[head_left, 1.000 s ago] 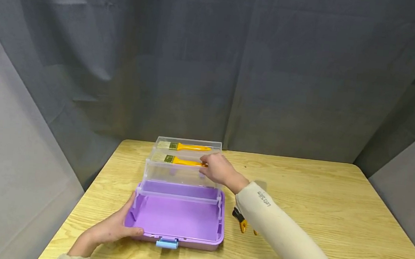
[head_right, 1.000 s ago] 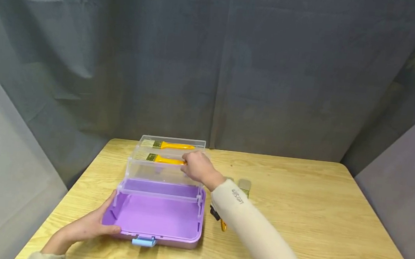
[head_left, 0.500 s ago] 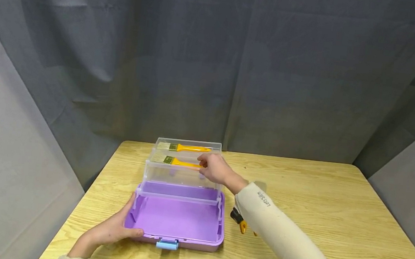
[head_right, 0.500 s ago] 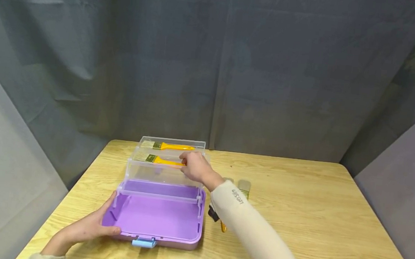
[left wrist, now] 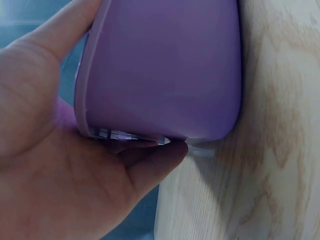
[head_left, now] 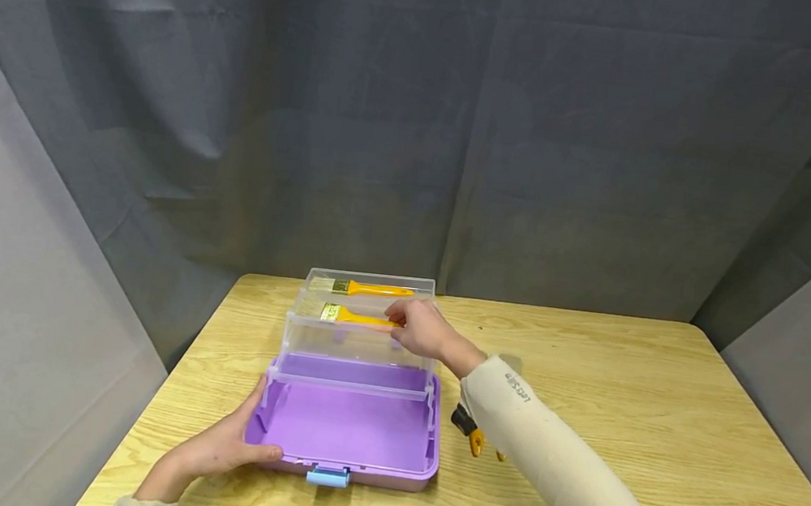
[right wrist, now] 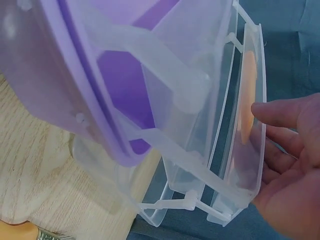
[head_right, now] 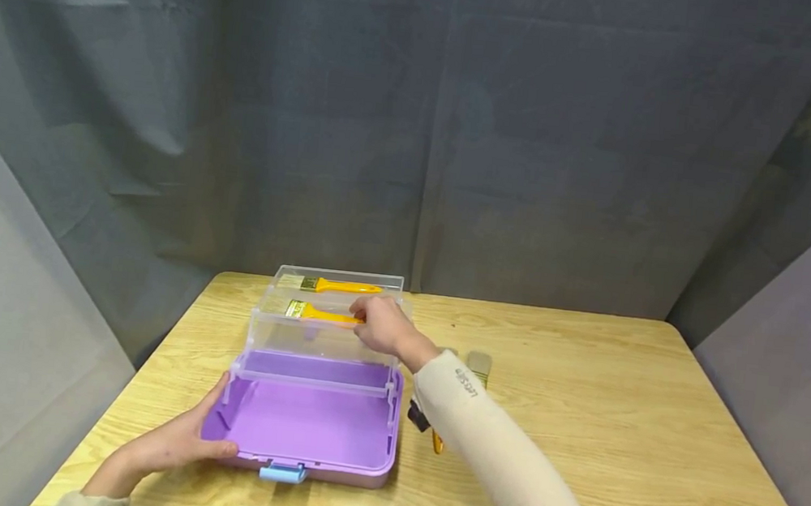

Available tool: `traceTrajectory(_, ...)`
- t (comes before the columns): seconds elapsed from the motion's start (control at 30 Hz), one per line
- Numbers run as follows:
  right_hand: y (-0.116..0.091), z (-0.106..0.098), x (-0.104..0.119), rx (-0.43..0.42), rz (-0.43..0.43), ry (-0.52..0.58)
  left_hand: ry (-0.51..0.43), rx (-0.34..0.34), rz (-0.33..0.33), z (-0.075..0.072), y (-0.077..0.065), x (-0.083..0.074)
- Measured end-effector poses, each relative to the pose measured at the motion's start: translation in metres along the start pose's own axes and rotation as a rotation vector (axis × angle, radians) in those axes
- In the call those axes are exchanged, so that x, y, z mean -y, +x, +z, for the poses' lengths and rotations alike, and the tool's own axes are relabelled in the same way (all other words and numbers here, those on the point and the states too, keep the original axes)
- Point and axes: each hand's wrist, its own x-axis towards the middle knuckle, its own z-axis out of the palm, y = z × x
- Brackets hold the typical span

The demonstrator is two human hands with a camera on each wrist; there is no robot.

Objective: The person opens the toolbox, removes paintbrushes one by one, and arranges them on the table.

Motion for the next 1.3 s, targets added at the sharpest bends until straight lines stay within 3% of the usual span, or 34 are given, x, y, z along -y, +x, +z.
traceTrajectory(0.27, 0.0, -0.003, -0.001, -0.012, 0.058, 0.18, -0.001, -0.003, 0.014, 0.0, 0.002, 0.0)
traceTrajectory(0.6, -0.001, -0.002, 0.008, -0.121, 0.129, 0.423, -0.013, -0.003, 0.03, 0.001, 0.004, 0.001)
traceTrajectory(0.87, -0.001, 0.001, 0.019, -0.144, 0.134, 0.481, -0.012, 0.005, 0.022, 0.003, 0.004, 0.0)
traceTrajectory(1.3, -0.029, -0.029, -0.005, -0.212, 0.133, 0.676, 0.0, 0.005, 0.052, 0.002, 0.006, 0.001)
